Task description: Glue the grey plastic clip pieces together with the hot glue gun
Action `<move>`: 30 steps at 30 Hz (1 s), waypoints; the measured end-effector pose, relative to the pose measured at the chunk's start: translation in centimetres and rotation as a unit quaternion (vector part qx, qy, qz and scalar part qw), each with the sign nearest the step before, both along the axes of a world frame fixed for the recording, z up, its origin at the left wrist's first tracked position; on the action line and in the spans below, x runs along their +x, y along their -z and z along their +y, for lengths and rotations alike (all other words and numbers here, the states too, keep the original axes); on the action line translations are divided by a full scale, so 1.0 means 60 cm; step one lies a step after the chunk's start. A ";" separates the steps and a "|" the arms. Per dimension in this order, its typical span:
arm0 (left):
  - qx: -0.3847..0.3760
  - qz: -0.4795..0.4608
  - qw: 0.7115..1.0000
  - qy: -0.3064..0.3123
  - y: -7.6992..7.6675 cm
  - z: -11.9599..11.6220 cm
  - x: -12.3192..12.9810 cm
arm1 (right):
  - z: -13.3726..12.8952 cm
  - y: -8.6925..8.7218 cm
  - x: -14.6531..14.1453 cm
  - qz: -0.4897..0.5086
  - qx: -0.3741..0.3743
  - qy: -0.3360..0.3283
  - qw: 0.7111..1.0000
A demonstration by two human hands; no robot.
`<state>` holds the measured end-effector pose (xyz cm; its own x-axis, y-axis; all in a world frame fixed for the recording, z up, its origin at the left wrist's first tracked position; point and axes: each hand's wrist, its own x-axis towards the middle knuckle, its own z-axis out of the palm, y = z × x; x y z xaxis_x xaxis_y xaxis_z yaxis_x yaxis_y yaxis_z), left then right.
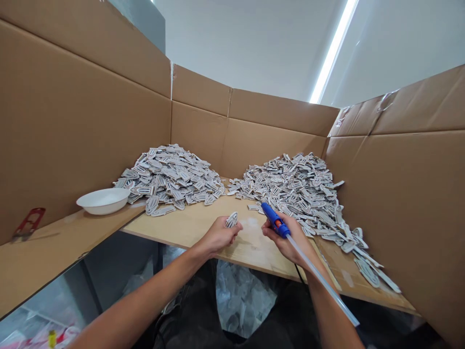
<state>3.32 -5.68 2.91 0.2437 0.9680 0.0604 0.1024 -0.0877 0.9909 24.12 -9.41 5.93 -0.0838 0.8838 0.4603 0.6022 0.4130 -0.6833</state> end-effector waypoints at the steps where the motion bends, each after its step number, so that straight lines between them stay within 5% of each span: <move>1: 0.022 0.015 0.999 -0.024 0.003 0.005 -0.001 | 0.000 0.000 0.001 0.000 0.002 0.003 1.000; 5: 0.098 0.024 0.990 -0.100 0.010 0.018 -0.003 | -0.003 -0.003 -0.001 0.005 0.009 0.000 1.000; 13: 0.115 -0.041 0.992 0.042 -0.025 -0.028 -0.001 | -0.018 -0.014 -0.019 0.041 0.023 -0.028 0.998; 30: 0.130 -0.053 0.989 0.054 -0.038 -0.044 -0.004 | -0.043 -0.042 -0.028 0.077 -0.019 -0.069 0.994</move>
